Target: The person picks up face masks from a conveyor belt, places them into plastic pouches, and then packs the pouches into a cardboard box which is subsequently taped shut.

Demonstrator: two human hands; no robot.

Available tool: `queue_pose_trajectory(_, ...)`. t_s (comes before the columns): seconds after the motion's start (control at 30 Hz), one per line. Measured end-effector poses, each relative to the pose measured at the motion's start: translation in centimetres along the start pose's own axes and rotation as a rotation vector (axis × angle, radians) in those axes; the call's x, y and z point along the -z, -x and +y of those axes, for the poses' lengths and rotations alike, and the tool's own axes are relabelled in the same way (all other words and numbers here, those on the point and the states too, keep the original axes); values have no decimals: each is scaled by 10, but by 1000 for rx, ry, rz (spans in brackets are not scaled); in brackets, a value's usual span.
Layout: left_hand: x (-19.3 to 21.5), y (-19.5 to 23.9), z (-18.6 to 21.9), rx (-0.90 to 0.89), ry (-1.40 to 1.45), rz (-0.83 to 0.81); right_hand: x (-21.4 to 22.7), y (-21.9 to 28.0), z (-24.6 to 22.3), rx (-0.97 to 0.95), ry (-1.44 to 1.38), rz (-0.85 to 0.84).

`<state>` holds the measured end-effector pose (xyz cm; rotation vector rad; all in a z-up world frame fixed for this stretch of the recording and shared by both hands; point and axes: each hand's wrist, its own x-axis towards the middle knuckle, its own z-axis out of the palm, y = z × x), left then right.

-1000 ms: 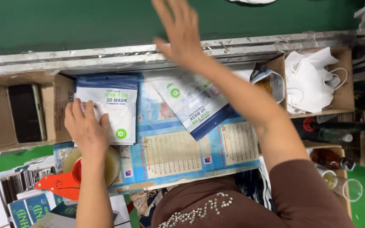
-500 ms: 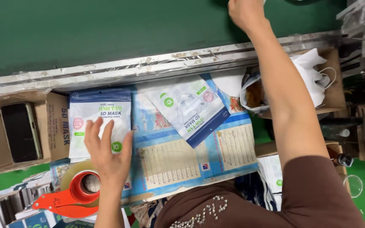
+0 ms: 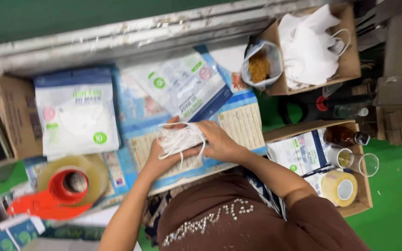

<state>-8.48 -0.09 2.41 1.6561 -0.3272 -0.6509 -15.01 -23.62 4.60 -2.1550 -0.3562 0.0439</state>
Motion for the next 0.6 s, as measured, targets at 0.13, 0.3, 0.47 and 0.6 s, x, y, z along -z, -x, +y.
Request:
queue_pose_trajectory(0.13,31,8,5,-27,427,-131,16,18,-9,-378,-463,-36)
queue_pose_trajectory(0.3,28,26,27,-157,202,-312,-3,22,1,-203,-263,19)
queue_pose_trajectory(0.47,-18,18,-3,-559,-537,33,-33,19,13,8,99,116)
queue_pose_trajectory(0.6,-33,30,-1,-642,-503,-8,-17,26,5,-93,-107,67)
